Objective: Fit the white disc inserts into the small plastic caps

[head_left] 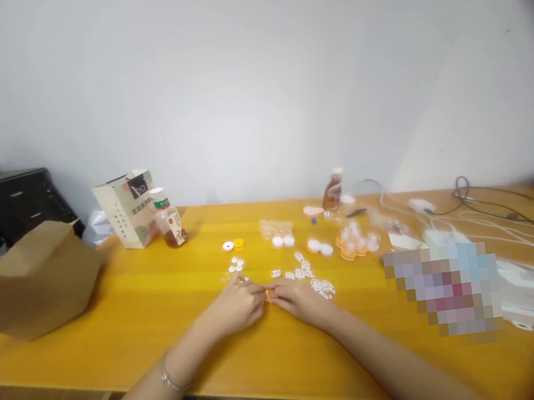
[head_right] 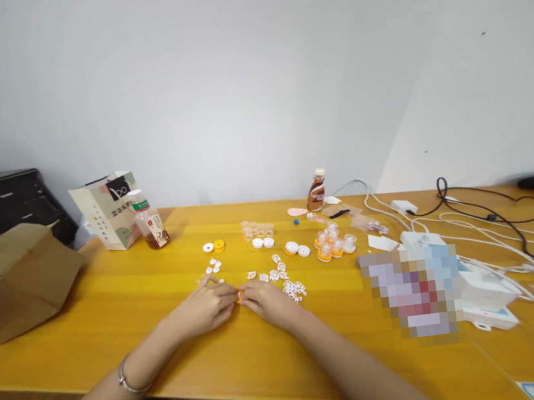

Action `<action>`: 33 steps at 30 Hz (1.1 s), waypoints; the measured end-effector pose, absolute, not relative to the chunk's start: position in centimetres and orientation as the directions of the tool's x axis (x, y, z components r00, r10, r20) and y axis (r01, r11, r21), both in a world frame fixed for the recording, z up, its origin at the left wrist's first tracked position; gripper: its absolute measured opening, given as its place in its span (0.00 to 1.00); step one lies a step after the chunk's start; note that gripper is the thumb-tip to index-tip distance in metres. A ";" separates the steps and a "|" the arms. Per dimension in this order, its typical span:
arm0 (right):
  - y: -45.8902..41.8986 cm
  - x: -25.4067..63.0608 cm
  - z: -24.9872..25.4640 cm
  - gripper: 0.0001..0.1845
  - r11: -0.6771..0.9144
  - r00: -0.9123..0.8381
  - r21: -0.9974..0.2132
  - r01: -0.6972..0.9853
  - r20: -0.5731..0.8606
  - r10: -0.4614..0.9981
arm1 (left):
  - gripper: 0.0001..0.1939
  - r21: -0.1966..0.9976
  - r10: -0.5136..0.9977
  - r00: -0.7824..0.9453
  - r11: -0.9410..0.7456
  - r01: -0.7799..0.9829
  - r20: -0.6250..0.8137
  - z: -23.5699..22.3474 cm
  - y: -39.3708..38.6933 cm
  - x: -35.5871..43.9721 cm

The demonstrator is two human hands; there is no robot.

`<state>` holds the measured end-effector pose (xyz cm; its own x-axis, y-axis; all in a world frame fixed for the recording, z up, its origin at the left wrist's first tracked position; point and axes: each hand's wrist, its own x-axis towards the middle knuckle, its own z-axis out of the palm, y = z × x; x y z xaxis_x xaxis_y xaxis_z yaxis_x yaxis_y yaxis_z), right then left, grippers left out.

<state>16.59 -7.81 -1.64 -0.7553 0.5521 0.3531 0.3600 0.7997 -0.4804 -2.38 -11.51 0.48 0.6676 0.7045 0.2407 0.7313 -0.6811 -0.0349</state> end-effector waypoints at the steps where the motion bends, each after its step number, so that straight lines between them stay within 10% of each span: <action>1: -7.8 16.6 -1.6 0.12 0.801 -0.757 -0.477 0.362 0.351 0.551 | 0.13 0.018 0.725 0.648 -0.669 0.743 0.233 0.5 -11.2 -2.3; 7: -7.8 16.5 -1.6 0.10 0.791 -0.745 -0.485 0.372 0.353 0.567 | 0.11 0.215 0.848 0.495 -0.527 0.822 0.189 0.0 -9.4 -1.4; 25: -7.2 16.5 -2.1 0.05 0.701 -0.637 -0.623 0.348 0.391 0.664 | 0.07 0.167 0.851 0.502 -0.524 0.835 0.154 1.3 -8.2 -0.4; 33: -6.7 16.0 -1.6 0.14 0.282 -0.402 -0.958 0.053 0.237 0.884 | 0.08 0.257 0.816 0.476 -0.562 0.786 0.328 3.3 -7.9 -0.4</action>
